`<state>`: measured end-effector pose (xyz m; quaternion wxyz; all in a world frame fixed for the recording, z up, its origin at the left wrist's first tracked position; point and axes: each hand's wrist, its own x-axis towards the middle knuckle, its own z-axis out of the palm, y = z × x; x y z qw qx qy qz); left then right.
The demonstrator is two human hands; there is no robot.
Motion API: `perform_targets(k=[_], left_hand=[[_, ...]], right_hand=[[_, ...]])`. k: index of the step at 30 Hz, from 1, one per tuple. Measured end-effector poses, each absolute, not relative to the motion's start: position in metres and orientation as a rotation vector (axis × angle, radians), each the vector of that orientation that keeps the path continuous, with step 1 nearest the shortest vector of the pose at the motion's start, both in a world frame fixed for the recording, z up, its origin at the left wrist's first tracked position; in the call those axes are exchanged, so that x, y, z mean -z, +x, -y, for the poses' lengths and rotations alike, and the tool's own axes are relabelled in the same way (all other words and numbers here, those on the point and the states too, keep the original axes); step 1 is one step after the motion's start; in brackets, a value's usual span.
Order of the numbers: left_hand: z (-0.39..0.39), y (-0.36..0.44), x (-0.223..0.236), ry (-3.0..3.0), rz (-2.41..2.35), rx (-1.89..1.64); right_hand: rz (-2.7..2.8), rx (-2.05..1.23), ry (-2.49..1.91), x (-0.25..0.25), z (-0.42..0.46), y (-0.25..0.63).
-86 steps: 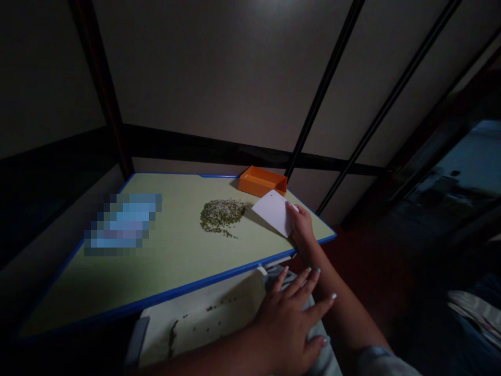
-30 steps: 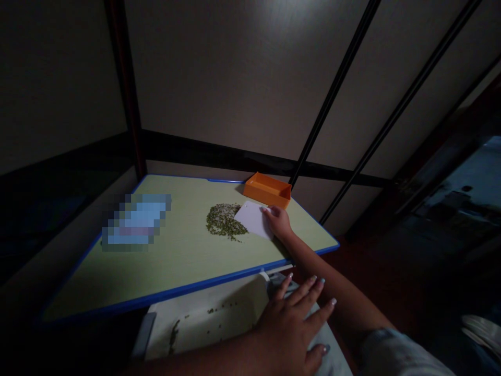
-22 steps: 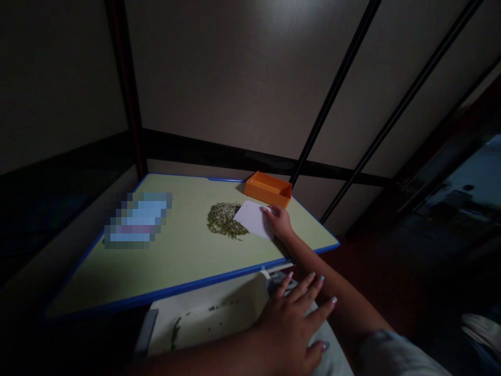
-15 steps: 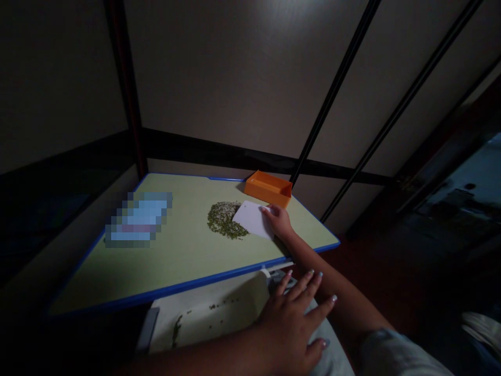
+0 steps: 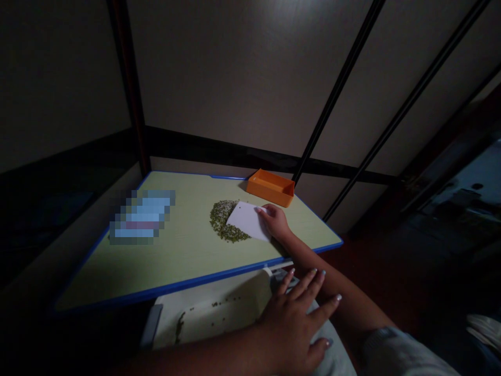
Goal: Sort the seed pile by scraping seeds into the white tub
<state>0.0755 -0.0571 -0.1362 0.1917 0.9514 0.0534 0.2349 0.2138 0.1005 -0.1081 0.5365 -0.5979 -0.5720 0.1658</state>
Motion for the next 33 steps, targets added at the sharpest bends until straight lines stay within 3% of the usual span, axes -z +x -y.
perform_targets(k=[19, 33], left_hand=[[0.06, 0.073, 0.127, 2.718, -0.086, -0.682], [0.058, 0.067, 0.123, 2.784, 0.074, -0.777]], right_hand=[[1.438, -0.421, -1.406, 0.103, -0.095, 0.182], [1.13, -0.409, -1.389, 0.103, -0.089, 0.226]])
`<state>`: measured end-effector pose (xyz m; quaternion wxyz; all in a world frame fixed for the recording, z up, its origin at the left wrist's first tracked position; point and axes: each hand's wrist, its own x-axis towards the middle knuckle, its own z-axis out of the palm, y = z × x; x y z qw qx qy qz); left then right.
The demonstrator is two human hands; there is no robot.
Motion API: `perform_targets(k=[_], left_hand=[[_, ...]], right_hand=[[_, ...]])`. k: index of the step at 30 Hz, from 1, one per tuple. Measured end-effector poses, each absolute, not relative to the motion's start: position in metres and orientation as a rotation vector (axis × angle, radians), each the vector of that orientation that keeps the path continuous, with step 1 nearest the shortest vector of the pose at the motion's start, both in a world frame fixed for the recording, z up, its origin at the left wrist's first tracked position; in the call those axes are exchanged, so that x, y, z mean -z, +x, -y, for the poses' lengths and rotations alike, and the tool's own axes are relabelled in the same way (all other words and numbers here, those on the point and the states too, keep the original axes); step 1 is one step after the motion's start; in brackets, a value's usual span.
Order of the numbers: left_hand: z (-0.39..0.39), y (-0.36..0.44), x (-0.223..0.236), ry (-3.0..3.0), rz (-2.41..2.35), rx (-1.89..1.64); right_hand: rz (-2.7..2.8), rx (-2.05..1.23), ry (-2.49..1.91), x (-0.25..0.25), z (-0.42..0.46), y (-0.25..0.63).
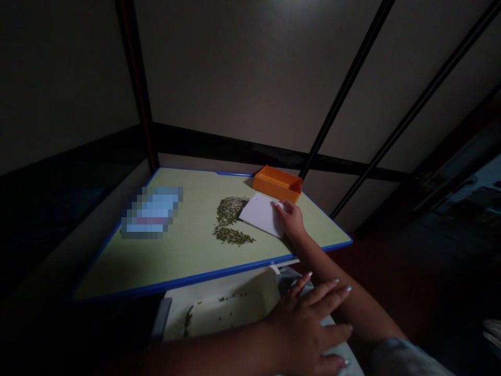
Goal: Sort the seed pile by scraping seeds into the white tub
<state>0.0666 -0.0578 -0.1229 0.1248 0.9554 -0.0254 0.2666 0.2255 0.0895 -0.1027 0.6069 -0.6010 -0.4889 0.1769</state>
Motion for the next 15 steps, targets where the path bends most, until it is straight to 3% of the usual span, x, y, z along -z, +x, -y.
perform_targets(k=[8, 15], left_hand=[[0.058, 0.068, 0.127, 2.736, 0.004, -0.703], [0.059, 0.067, 0.126, 2.712, -0.034, -0.649]], right_hand=[[0.984, -0.714, -1.175, 0.106, -0.064, 0.245], [1.112, -0.745, -1.225, 0.106, -0.053, 0.242]])
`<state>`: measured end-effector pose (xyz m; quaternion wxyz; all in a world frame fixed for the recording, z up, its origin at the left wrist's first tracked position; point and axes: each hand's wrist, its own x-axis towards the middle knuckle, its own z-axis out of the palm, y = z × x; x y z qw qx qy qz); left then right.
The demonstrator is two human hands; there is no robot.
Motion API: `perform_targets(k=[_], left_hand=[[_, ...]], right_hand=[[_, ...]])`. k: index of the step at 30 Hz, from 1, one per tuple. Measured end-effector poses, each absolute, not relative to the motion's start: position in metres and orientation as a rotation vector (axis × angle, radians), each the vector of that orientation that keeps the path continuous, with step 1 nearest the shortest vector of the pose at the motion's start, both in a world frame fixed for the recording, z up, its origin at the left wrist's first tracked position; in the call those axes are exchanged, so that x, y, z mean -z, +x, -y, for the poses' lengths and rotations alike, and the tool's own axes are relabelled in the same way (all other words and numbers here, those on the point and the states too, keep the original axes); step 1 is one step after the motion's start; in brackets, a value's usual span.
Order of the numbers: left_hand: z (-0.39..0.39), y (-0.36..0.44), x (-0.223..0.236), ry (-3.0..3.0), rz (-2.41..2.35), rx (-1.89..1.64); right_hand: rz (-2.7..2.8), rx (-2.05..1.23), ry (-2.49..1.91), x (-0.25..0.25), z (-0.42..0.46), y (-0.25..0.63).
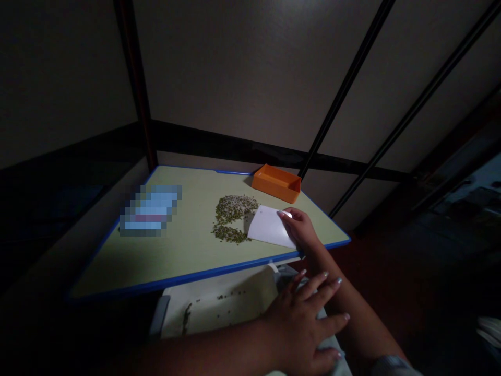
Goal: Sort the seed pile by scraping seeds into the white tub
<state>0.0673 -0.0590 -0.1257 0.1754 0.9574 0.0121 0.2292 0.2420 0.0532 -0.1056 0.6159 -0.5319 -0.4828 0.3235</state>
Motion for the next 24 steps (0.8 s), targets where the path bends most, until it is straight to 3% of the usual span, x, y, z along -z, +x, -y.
perform_targets(k=[24], left_hand=[[0.06, 0.064, 0.121, 2.742, -0.058, -0.635]], right_hand=[[1.23, -0.625, -1.379, 0.104, -0.047, 0.239]])
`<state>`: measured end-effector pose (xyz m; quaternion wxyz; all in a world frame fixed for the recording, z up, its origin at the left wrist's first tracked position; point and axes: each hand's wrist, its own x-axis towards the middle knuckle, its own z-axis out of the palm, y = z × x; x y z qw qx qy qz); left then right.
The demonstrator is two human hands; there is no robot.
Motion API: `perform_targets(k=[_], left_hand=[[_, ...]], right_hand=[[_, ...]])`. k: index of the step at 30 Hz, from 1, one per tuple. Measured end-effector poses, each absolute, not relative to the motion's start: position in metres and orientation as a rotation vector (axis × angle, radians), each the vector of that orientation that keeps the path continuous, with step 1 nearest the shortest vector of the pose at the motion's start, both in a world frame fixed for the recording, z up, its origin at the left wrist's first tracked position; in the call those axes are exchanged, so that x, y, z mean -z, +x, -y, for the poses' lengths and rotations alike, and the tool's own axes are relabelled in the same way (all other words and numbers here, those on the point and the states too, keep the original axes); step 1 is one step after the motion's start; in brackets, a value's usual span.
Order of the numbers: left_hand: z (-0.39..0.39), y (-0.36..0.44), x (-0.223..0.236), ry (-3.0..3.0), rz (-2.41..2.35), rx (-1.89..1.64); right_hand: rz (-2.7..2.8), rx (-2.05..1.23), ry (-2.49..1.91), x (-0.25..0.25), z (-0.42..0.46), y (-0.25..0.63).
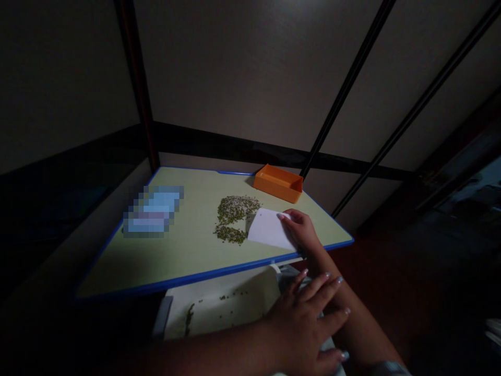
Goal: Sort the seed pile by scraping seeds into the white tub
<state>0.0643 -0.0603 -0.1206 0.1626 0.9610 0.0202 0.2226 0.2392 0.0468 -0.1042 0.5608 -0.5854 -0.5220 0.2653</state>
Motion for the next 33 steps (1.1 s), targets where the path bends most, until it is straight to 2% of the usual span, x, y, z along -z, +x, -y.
perform_targets(k=[21, 33], left_hand=[[0.06, 0.07, 0.127, 2.741, -0.084, -0.68], [0.06, 0.073, 0.135, 2.746, -0.102, -0.693]], right_hand=[[1.198, -0.359, -1.502, 0.106, -0.06, 0.239], [1.229, -0.521, -1.436, 0.105, -0.058, 0.238]])
